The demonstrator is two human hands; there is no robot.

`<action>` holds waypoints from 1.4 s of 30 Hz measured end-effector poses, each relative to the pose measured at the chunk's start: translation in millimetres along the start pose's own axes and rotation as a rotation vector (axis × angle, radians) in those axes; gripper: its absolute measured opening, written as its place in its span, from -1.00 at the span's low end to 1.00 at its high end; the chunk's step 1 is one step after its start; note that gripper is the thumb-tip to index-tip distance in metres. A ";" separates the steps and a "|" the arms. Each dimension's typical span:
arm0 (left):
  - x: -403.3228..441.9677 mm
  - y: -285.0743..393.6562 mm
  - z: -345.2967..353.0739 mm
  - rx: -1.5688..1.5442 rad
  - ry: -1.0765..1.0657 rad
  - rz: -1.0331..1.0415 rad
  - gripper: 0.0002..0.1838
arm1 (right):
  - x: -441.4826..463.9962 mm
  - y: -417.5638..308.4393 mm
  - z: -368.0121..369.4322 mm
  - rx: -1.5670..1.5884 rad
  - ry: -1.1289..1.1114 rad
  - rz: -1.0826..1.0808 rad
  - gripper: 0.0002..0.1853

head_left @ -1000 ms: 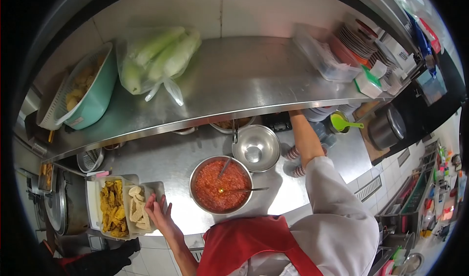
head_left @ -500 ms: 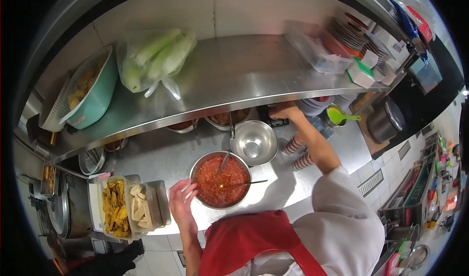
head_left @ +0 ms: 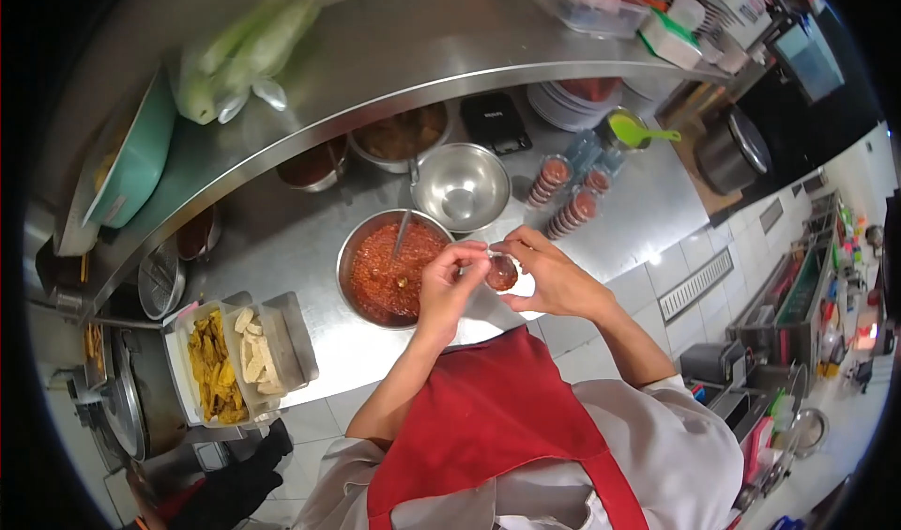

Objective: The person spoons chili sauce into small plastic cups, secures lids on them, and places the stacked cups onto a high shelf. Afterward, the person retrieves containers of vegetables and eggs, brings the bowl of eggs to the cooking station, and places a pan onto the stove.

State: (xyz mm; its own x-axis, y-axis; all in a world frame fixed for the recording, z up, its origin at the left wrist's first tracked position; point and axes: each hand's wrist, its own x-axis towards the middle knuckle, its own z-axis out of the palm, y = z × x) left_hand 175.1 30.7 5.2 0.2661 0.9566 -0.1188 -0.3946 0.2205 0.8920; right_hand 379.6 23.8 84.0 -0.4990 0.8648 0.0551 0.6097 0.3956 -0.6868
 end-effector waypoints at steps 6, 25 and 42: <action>1.0 -66.9 36.1 0.538 -0.012 0.021 -0.65 | -65.5 68.5 38.4 0.126 0.035 0.130 -0.06; 50.9 -205.1 1.1 0.619 0.013 -0.330 -0.77 | -80.8 171.5 181.8 0.408 0.766 0.655 -0.78; 67.6 -167.5 -0.1 0.461 -0.147 -0.725 -0.84 | -73.8 144.5 201.9 0.130 0.929 0.604 -0.82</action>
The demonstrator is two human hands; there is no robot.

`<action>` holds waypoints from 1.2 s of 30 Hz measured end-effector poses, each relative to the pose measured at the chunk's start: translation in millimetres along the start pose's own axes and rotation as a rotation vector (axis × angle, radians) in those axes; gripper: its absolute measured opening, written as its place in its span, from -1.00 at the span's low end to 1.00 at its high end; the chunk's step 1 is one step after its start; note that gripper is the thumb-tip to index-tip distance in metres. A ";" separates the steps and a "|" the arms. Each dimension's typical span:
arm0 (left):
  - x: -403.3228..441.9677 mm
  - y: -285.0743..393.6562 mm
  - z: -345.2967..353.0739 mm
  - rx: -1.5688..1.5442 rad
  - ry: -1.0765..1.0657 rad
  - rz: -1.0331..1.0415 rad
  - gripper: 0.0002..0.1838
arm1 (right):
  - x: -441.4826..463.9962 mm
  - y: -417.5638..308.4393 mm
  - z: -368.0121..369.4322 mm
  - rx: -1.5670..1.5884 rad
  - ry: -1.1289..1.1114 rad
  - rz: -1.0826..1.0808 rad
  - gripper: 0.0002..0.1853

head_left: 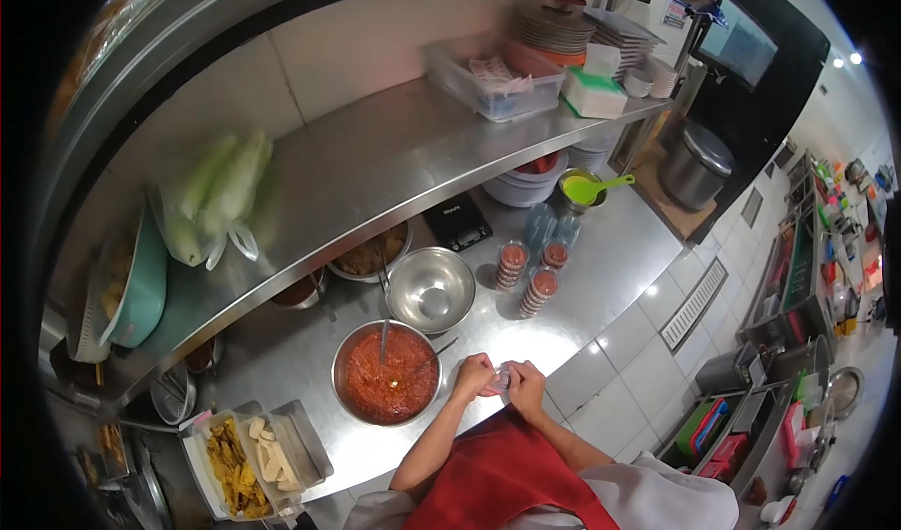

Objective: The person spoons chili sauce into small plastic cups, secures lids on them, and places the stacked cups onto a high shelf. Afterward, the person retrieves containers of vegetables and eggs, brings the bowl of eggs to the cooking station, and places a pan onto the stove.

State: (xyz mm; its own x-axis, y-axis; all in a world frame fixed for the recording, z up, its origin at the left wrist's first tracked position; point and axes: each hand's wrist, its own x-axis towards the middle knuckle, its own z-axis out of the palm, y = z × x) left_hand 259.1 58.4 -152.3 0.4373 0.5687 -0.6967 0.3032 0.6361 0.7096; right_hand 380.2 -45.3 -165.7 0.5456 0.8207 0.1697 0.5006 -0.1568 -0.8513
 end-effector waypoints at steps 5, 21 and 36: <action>8.0 -2.1 6.3 0.016 0.072 0.017 -0.83 | 28.4 24.0 -7.7 0.517 -0.327 0.570 -0.83; -142.7 272.3 30.4 -0.382 0.275 1.079 -0.58 | 339.8 -307.9 -145.0 0.170 -0.042 -0.428 -0.75; -81.7 392.0 50.9 1.200 1.136 1.482 -0.37 | 421.2 -254.8 -155.6 0.190 0.016 -0.592 -0.64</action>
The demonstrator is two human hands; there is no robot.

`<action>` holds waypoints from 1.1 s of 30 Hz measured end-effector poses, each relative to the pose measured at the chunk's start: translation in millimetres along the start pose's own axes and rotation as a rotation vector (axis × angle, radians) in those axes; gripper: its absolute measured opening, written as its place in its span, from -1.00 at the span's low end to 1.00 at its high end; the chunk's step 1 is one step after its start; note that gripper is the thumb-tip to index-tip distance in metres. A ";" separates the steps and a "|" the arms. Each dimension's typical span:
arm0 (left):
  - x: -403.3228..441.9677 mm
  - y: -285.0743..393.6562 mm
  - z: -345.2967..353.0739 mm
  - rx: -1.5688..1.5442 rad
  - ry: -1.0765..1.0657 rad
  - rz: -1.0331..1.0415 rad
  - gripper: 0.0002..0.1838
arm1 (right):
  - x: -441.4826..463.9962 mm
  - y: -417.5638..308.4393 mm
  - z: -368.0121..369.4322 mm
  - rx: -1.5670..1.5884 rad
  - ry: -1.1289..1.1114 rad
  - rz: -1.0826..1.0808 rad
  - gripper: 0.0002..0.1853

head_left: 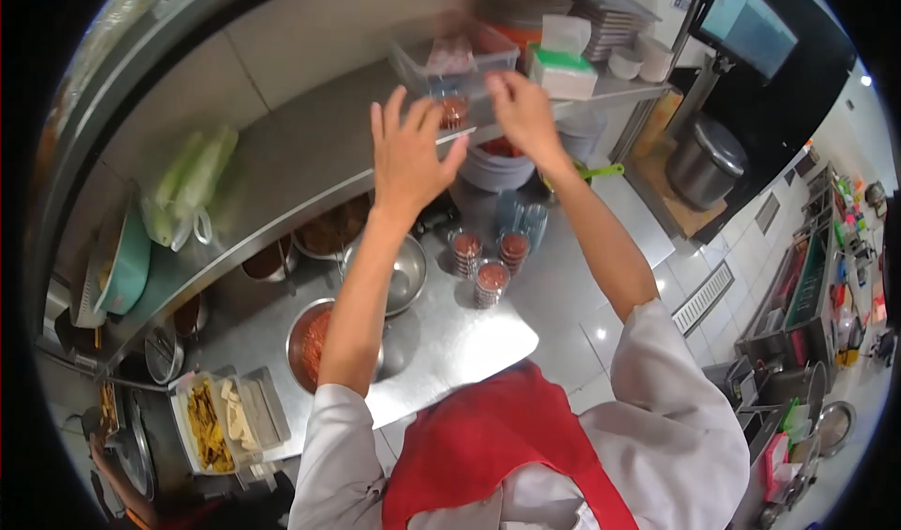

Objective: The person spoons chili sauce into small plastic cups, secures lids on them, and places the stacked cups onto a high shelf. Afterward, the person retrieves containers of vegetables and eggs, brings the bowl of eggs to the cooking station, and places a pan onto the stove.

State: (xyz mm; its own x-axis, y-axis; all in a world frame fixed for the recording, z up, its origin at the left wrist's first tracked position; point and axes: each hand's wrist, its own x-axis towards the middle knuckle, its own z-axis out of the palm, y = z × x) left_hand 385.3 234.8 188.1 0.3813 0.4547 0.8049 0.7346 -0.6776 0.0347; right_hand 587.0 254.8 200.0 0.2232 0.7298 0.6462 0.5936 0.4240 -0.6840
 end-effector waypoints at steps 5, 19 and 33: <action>-47.9 27.2 -2.9 -0.265 0.286 0.014 -0.35 | -94.0 75.0 -73.9 -0.006 -0.256 0.212 -0.77; -298.8 105.8 129.6 -0.446 -0.226 -0.428 0.46 | -298.9 220.6 18.4 0.044 -0.159 -0.072 0.07; -276.5 108.1 139.3 -0.372 -0.225 -0.324 0.33 | -309.4 250.3 32.6 0.151 -0.151 -0.014 -0.09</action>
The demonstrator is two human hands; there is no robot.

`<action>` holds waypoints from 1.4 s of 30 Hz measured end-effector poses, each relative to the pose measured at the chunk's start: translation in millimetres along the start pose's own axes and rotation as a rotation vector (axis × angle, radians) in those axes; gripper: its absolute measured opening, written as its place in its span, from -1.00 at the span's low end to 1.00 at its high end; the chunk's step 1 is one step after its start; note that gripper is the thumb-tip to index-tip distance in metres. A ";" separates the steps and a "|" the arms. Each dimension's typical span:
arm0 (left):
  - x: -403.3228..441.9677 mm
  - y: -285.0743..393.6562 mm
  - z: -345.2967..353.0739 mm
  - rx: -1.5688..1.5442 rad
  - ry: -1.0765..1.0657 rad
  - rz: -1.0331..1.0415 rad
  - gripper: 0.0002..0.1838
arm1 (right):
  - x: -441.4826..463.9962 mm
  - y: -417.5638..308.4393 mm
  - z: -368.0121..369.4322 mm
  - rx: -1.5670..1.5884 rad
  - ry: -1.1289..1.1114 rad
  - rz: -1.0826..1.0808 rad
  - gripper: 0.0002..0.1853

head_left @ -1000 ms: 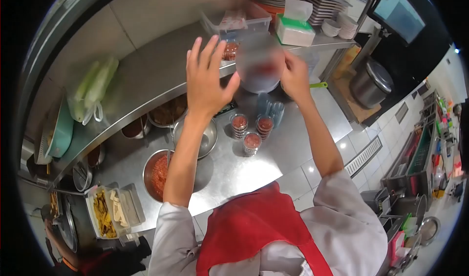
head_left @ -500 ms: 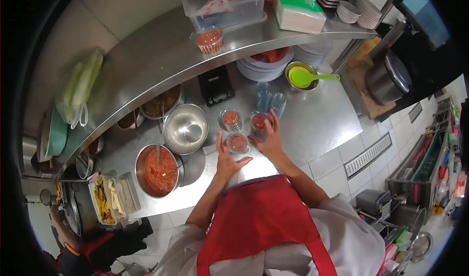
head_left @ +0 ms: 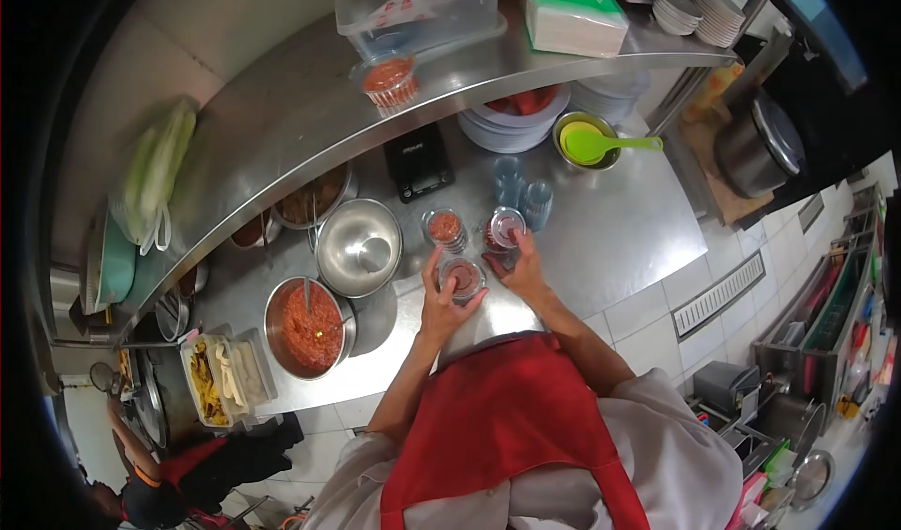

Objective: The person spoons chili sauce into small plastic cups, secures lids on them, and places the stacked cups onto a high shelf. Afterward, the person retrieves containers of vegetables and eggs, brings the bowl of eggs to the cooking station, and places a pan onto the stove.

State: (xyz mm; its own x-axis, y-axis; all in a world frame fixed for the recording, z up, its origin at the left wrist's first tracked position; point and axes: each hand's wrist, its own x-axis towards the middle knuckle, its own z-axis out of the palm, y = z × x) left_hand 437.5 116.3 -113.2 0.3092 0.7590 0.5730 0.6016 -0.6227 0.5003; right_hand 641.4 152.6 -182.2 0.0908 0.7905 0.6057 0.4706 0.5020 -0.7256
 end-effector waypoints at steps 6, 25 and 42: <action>-11.0 1.9 -0.9 -0.130 0.054 -0.104 0.40 | 22.5 -18.5 -13.4 -0.047 0.020 -0.125 -0.01; -43.8 -29.5 45.0 -0.180 -0.125 -0.340 -0.03 | -6.7 -15.8 -5.5 0.054 -0.144 0.403 0.17; -46.1 16.1 18.0 -0.365 -0.215 -0.310 0.24 | -40.4 -81.4 -78.2 -0.144 -0.037 0.418 -0.03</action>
State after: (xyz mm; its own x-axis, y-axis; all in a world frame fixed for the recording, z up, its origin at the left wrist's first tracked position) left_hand 446.2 74.7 -143.2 0.3249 0.9160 0.2352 0.4051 -0.3595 0.8407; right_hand 668.0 52.4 -122.0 0.2692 0.9284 0.2561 0.5179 0.0846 -0.8513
